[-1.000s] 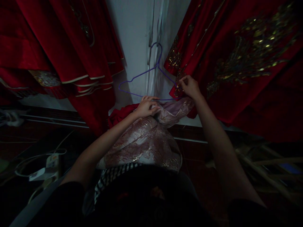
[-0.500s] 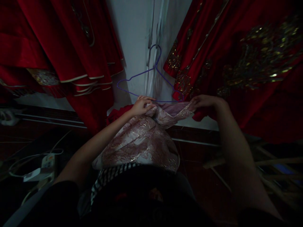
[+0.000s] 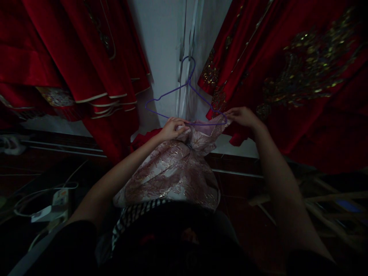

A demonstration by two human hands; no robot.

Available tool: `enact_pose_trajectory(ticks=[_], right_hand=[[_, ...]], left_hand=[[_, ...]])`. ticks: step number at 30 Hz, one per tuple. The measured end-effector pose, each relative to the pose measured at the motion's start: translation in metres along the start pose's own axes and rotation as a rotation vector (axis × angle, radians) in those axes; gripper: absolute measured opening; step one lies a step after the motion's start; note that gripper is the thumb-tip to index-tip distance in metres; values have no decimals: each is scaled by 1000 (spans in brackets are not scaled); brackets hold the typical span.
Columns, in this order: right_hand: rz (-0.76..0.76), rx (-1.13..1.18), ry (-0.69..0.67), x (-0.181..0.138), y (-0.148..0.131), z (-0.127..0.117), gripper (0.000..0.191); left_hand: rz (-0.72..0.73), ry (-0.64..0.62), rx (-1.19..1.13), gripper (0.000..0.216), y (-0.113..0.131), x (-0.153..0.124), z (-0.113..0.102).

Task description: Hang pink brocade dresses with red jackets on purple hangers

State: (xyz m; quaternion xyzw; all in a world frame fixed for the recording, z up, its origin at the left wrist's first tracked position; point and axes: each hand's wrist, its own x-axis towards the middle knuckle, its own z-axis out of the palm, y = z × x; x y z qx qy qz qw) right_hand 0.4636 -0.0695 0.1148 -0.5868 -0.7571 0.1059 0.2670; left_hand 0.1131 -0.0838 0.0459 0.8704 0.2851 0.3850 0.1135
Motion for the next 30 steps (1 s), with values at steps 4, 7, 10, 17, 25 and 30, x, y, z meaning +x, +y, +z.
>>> enact_pose_trajectory(ticks=[4, 7, 10, 17, 25, 30], right_hand=[[38, -127, 10, -1, -1, -6, 15], [103, -204, 25, -7, 5, -12, 13], [112, -181, 13, -14, 12, -17, 16], [12, -33, 19, -9, -3, -13, 19], [-101, -7, 177, 10, -51, 15, 27], [-134, 116, 443, 18, -49, 69, 34]], left_hand=[[-30, 1, 36, 26, 0, 0, -2], [-42, 13, 72, 26, -1, -3, -4], [-30, 24, 85, 26, -2, -3, -2], [-14, 0, -74, 27, -6, 6, 1], [-73, -11, -264, 34, -12, 13, 8], [-84, 62, -206, 39, -15, 16, 14]])
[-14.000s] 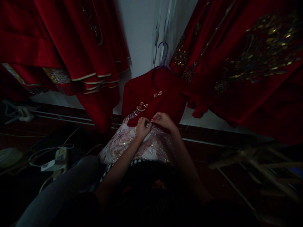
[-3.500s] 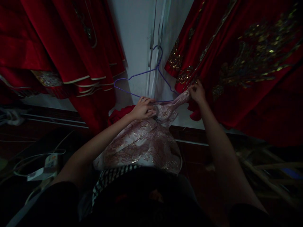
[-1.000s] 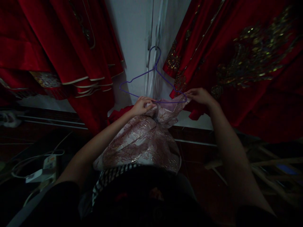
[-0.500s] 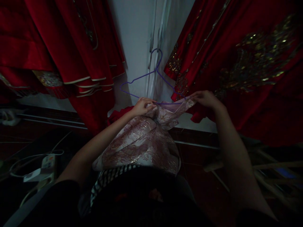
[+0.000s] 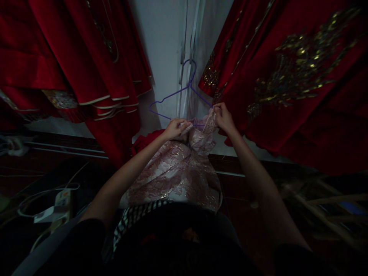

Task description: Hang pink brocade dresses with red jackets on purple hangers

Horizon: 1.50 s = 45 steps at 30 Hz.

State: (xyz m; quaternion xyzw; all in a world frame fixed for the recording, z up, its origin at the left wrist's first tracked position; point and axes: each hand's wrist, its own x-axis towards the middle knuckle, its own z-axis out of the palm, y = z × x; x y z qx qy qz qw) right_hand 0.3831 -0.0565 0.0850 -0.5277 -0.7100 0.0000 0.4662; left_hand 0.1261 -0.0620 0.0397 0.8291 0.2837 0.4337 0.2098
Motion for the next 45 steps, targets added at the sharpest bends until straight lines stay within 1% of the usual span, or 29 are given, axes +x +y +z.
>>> enact_pose_trajectory(ticks=[1, 2, 4, 5, 6, 7, 9, 10, 12, 15, 18, 23, 25, 28, 32, 37, 41, 45], right_hand=[[-10, 14, 51, -3, 3, 8, 35], [-22, 28, 86, -5, 6, 13, 35], [-46, 55, 126, -5, 10, 18, 36], [-56, 67, 129, -4, 11, 18, 37], [-62, 78, 131, -3, 12, 16, 37], [-65, 86, 132, -2, 13, 14, 38], [-70, 94, 134, 1, 13, 9, 40], [-72, 96, 136, 1, 12, 7, 40], [-77, 99, 140, 2, 11, 4, 40], [-81, 100, 139, 2, 11, 3, 39], [-67, 106, 128, 4, 12, 2, 39], [-51, 118, 121, 7, 11, -3, 38], [-44, 122, 117, 7, 10, -5, 38], [-35, 118, 93, 6, 8, -6, 38], [-40, 113, 83, 6, 7, -5, 37], [-56, 111, 89, 7, 9, -6, 33], [-62, 110, 94, 8, 11, -7, 32], [-59, 127, 96, 9, 14, -6, 34]], left_hand=[[4, 45, 18, 39, -2, 1, -4], [2, 123, 35, 39, -5, 2, -11], [-27, 359, 63, 37, -16, 3, -31], [-54, 502, 73, 36, -24, 2, -44], [-97, 607, 73, 35, -34, -1, -58], [-153, 675, 66, 34, -45, -4, -71], [-255, 746, 52, 33, -70, -16, -93], [-305, 773, 31, 32, -82, -24, -100], [-412, 818, -33, 31, -103, -38, -108], [-508, 858, -146, 32, -123, -52, -106], [-509, 889, -215, 35, -129, -52, -101], [-407, 888, -251, 38, -129, -41, -105], [-386, 876, -267, 39, -130, -39, -108], [-404, 871, -275, 40, -134, -41, -110], [-457, 911, -260, 39, -136, -50, -107], [-430, 951, -276, 42, -130, -55, -103], [-400, 931, -284, 44, -124, -52, -105], [-384, 890, -291, 44, -122, -46, -112]])
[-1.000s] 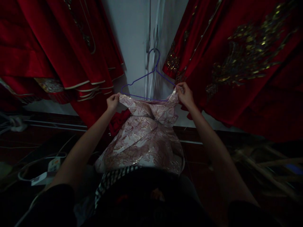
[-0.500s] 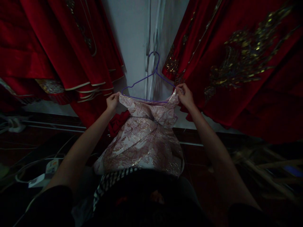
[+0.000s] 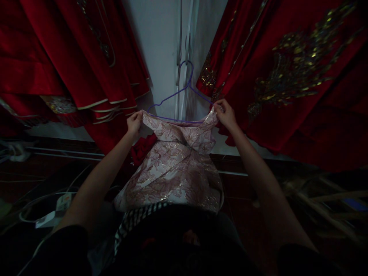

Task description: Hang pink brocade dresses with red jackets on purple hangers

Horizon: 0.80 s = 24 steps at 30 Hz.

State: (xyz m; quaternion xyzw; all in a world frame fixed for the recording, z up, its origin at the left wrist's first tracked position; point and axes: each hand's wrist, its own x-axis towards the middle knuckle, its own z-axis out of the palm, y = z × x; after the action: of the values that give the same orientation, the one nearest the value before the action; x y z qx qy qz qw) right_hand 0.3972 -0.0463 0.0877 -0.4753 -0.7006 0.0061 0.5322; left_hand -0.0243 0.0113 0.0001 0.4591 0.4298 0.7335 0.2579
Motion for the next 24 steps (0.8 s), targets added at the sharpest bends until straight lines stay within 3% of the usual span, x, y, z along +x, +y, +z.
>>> enact_pose_trajectory(ticks=[5, 10, 13, 15, 18, 20, 24], right_hand=[[3, -22, -2, 1, 0, -1, 37], [7, 16, -39, 3, 3, 2, 38], [26, 65, -36, 5, 8, 5, 36], [27, 88, -30, 7, 10, 7, 34], [35, 119, -32, 7, 12, 11, 32], [37, 138, -32, 7, 12, 14, 31], [32, 164, -24, 5, 13, 18, 32]], left_hand=[[-19, -156, 18, 41, 24, 16, 11], [16, -431, 136, 43, 69, 22, 44], [20, -526, 188, 44, 83, 26, 54], [-42, -507, 159, 42, 76, 28, 48], [-210, -434, 89, 40, 44, 21, 27], [-342, -437, 189, 30, 15, 6, 13], [-395, -522, 334, 25, -33, -31, 0]])
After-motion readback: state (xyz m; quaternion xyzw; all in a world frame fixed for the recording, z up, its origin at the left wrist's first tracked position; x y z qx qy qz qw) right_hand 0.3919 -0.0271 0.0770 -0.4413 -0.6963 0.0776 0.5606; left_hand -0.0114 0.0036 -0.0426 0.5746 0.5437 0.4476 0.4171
